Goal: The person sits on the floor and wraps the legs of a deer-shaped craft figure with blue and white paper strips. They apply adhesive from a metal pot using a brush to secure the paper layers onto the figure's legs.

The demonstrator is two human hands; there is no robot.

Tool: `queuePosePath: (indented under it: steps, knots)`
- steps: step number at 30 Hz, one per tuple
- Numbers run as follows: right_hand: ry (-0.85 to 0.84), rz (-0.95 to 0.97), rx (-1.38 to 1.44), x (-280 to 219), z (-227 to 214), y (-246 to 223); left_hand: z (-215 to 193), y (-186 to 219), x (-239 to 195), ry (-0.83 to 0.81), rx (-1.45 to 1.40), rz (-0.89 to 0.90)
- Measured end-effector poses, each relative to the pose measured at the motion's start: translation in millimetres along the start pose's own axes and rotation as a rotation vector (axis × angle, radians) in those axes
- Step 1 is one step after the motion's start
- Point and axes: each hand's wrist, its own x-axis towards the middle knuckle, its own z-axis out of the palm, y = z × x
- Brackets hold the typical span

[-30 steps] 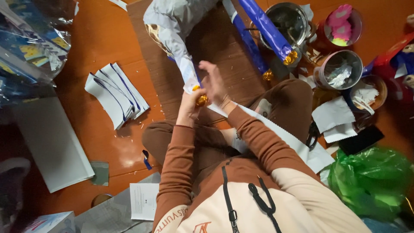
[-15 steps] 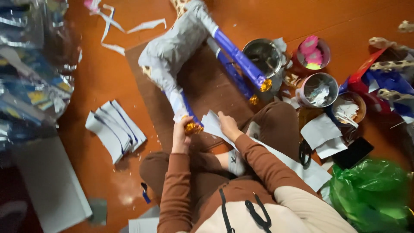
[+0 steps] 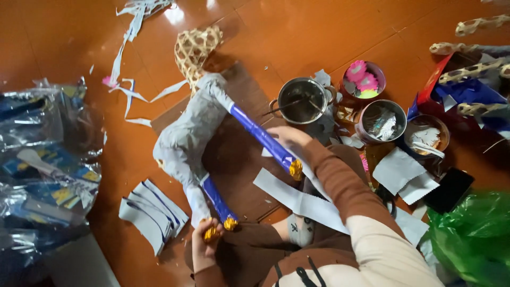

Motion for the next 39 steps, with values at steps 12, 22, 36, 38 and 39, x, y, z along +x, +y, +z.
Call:
queuePosePath:
  steps: [12, 22, 36, 38, 39]
  knots:
    - [0.921, 0.259, -0.536, 6.8, -67.8, 38.3, 3.8, -26.5, 27.4, -0.098, 0.087, -0.001]
    - [0.405, 0.251, -0.138, 94.3, -32.9, 84.0, 63.7, -31.3, 2.3, 0.089, 0.100, 0.079]
    - [0.331, -0.174, 0.087, -173.7, -40.7, -133.6, 41.2, -60.3, 26.2, 0.034, 0.010, 0.075]
    - [0.363, -0.381, 0.171, -174.5, 9.3, -145.9, 51.2, -48.2, 11.5, -0.039, -0.005, 0.083]
    - [0.334, -0.377, 0.168, -167.6, 40.2, -153.9, 50.0, -46.3, 12.3, -0.016, -0.023, 0.078]
